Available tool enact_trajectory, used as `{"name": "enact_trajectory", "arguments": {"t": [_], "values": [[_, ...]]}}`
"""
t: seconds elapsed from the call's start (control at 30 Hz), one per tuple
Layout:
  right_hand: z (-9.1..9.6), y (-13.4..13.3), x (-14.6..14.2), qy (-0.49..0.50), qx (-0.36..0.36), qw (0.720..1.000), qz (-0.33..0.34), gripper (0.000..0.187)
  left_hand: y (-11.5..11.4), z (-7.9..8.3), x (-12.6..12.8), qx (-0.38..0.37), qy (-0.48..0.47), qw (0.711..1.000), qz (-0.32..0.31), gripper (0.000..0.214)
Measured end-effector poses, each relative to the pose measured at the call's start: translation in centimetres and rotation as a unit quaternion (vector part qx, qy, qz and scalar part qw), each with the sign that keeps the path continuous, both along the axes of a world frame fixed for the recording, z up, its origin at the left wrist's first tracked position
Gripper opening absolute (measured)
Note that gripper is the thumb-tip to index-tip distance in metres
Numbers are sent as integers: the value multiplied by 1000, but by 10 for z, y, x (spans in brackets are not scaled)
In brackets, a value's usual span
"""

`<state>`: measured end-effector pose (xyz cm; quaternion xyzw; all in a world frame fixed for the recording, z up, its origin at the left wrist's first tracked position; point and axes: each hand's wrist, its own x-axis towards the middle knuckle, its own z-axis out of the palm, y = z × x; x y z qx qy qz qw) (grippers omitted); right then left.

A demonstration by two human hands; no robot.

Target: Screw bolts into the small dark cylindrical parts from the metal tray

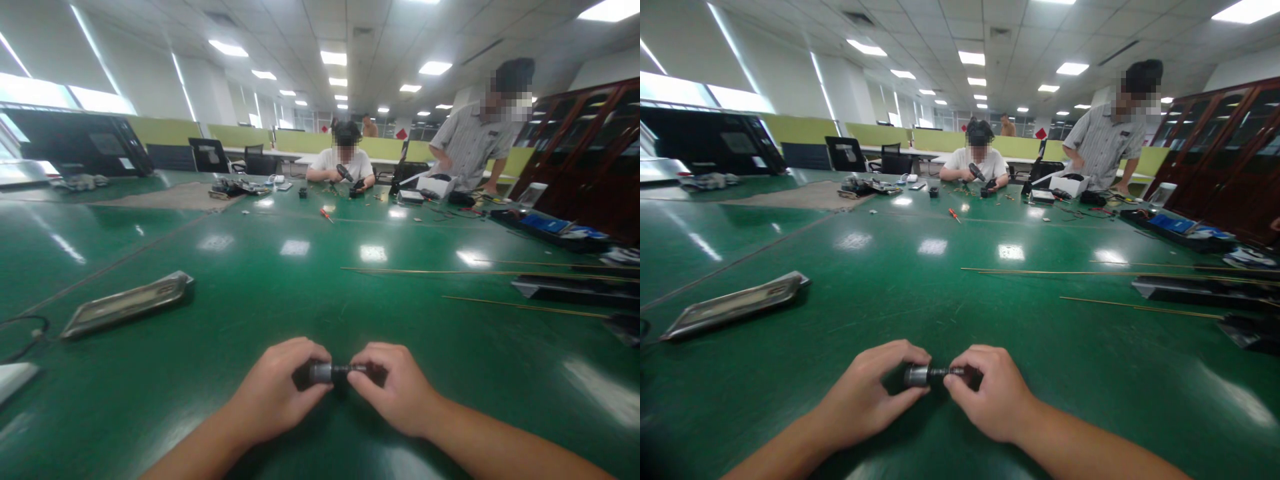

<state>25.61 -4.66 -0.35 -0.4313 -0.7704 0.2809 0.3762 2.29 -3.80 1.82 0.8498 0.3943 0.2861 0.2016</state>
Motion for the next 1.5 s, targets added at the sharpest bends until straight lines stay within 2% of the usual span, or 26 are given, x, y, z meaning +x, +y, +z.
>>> {"name": "enact_trajectory", "arguments": {"t": [1.5], "values": [[1, 2, -2, 5, -5, 1000, -19, 12, 6, -1, -16, 24, 14, 999, 26, 17]]}}
